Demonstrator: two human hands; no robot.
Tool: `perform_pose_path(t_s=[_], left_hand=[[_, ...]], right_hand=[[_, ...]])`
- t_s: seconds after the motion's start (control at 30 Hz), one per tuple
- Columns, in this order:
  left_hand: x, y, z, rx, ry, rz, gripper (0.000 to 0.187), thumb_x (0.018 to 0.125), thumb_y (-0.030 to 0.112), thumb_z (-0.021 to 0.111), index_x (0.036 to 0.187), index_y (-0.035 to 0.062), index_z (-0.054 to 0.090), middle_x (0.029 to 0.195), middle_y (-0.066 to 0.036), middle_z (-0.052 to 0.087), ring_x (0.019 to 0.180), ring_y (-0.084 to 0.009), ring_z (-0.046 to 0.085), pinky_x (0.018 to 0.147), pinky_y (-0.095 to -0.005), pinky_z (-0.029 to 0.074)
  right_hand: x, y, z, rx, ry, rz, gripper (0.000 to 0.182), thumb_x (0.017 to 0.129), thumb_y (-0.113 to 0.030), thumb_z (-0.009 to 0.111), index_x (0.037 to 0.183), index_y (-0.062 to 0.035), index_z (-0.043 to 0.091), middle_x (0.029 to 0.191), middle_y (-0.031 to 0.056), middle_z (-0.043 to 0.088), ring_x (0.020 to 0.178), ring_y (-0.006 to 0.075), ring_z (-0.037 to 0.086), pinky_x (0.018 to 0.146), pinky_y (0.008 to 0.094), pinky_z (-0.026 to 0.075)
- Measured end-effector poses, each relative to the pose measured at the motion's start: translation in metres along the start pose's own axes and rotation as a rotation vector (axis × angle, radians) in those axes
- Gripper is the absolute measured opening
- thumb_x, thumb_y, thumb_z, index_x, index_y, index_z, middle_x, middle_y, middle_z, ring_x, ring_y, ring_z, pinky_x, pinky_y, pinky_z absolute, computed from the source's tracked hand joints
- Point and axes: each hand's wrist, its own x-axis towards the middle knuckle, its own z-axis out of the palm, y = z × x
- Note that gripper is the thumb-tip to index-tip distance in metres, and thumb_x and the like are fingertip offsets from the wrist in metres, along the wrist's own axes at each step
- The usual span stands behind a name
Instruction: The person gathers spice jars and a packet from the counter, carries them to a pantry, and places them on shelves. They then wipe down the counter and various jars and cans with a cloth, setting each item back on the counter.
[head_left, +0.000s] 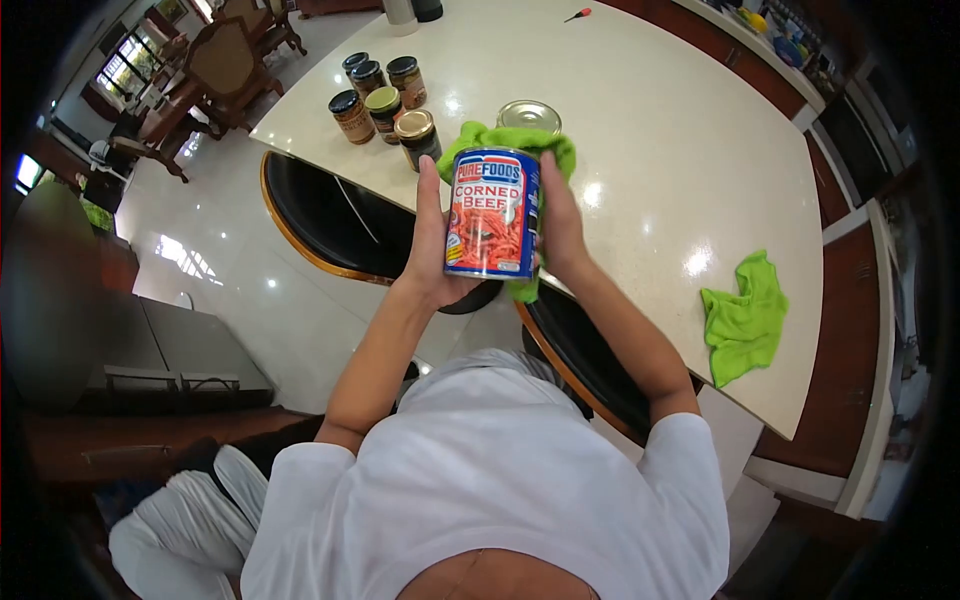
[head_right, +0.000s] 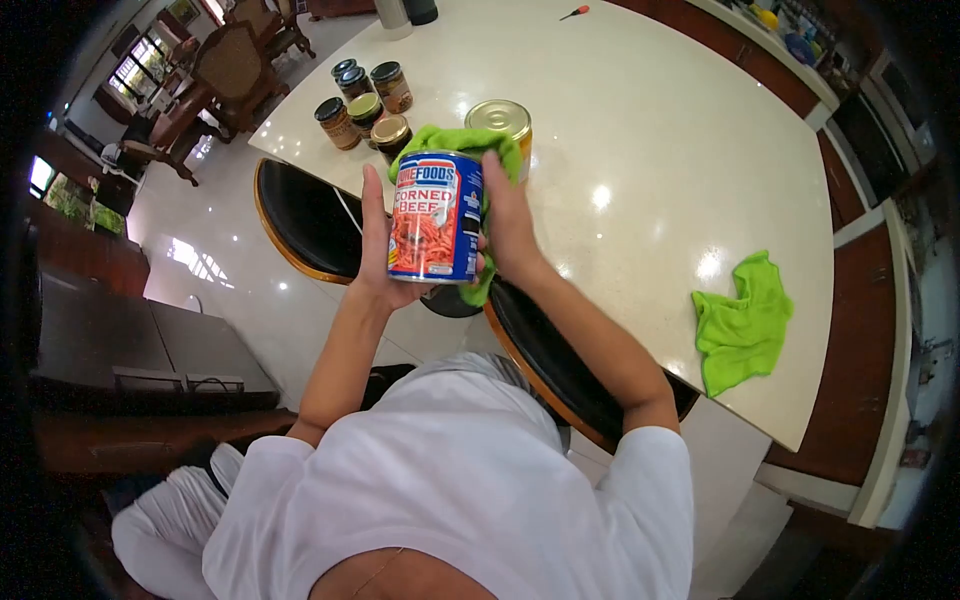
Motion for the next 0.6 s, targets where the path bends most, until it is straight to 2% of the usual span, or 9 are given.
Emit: perform_pose_path(t_s=[0.03, 0.07, 0.1, 0.13, 0.3, 0.4, 0.43, 0.47, 0.6], left_hand=[[0.000, 0.002, -0.007, -0.032, -0.051, 0.001, 0.080, 0.083, 0.072, 0.028, 0.120, 0.0040, 0.050, 0.105, -0.014, 0.062, 0.086, -0.0248, 0.065, 0.073, -0.0402, 0.055], [0.003, 0.000, -0.007, -0.036, -0.044, 0.005, 0.080, 0.083, 0.072, 0.028, 0.120, 0.0040, 0.050, 0.105, -0.014, 0.062, 0.086, -0.0248, 0.065, 0.073, -0.0402, 0.055], [0.008, -0.001, -0.006, -0.001, 0.121, 0.110, 0.080, 0.084, 0.071, 0.027, 0.120, 0.0033, 0.050, 0.107, -0.014, 0.061, 0.091, -0.0245, 0.063, 0.077, -0.0386, 0.054], [0.013, -0.001, -0.006, 0.031, 0.283, 0.215, 0.079, 0.085, 0.070, 0.026, 0.120, 0.0027, 0.050, 0.109, -0.015, 0.060, 0.096, -0.0241, 0.062, 0.081, -0.0369, 0.052], [0.050, -0.029, -0.056, 0.003, 0.101, 0.150, 0.048, 0.092, 0.039, 0.049, 0.124, 0.0035, 0.043, 0.114, -0.009, 0.057, 0.095, -0.0177, 0.060, 0.082, -0.0312, 0.051], [0.054, -0.065, -0.065, 0.290, -0.228, 0.447, 0.045, 0.093, 0.029, 0.049, 0.129, 0.0030, 0.038, 0.116, -0.010, 0.055, 0.102, -0.0185, 0.058, 0.085, -0.0306, 0.050], [0.051, -0.056, -0.051, -0.377, -0.264, 0.048, 0.044, 0.094, 0.023, 0.048, 0.131, 0.0036, 0.036, 0.121, -0.010, 0.052, 0.110, -0.0181, 0.053, 0.091, -0.0325, 0.047], [0.054, -0.058, -0.052, -0.385, -0.260, 0.047, 0.044, 0.094, 0.023, 0.048, 0.131, 0.0036, 0.036, 0.121, -0.010, 0.052, 0.110, -0.0181, 0.053, 0.091, -0.0325, 0.047], [0.075, -0.071, -0.036, 0.137, -0.223, 0.168, 0.047, 0.095, 0.033, 0.045, 0.131, 0.0043, 0.038, 0.129, -0.010, 0.046, 0.117, -0.0179, 0.047, 0.098, -0.0346, 0.041]], right_hand=[[-0.009, 0.005, -0.001, -0.006, -0.006, 0.006, 0.036, 0.094, -0.028, 0.039, 0.110, 0.0016, 0.052, 0.112, 0.0115, 0.050, 0.110, 0.0190, 0.047, 0.096, 0.0301, 0.037], [-0.020, 0.009, -0.003, -0.204, -0.082, -0.245, 0.038, 0.094, -0.030, 0.039, 0.112, 0.0013, 0.052, 0.112, 0.0125, 0.051, 0.111, 0.0207, 0.047, 0.097, 0.0321, 0.035], [-0.029, 0.014, -0.004, -0.398, -0.156, -0.497, 0.040, 0.094, -0.032, 0.040, 0.113, 0.0010, 0.052, 0.111, 0.0134, 0.052, 0.111, 0.0225, 0.046, 0.098, 0.0341, 0.034], [-0.036, 0.016, -0.009, -0.400, -0.157, -0.492, 0.040, 0.094, -0.032, 0.040, 0.113, 0.0010, 0.052, 0.111, 0.0134, 0.052, 0.111, 0.0225, 0.046, 0.098, 0.0341, 0.034], [-0.044, 0.033, -0.037, -1.398, -0.403, -1.011, 0.042, 0.077, -0.020, 0.061, 0.115, -0.0060, 0.054, 0.118, 0.0167, 0.051, 0.115, 0.0352, 0.044, 0.099, 0.0512, 0.030], [-0.042, 0.028, -0.046, -1.426, -0.172, -1.069, 0.052, 0.065, -0.019, 0.069, 0.114, -0.0083, 0.055, 0.120, 0.0143, 0.052, 0.113, 0.0372, 0.046, 0.095, 0.0541, 0.033], [-0.043, 0.018, -0.046, -1.545, -0.161, -1.053, 0.055, 0.064, -0.021, 0.071, 0.114, -0.0076, 0.055, 0.119, 0.0149, 0.052, 0.112, 0.0365, 0.047, 0.092, 0.0518, 0.036], [-0.043, 0.017, -0.051, -1.549, -0.166, -1.044, 0.055, 0.064, -0.021, 0.071, 0.114, -0.0076, 0.055, 0.119, 0.0149, 0.052, 0.112, 0.0365, 0.047, 0.092, 0.0518, 0.036], [-0.035, 0.002, -0.075, -1.491, -0.093, -0.895, 0.050, 0.072, -0.025, 0.068, 0.115, -0.0037, 0.053, 0.116, 0.0169, 0.053, 0.108, 0.0367, 0.049, 0.091, 0.0455, 0.038]])
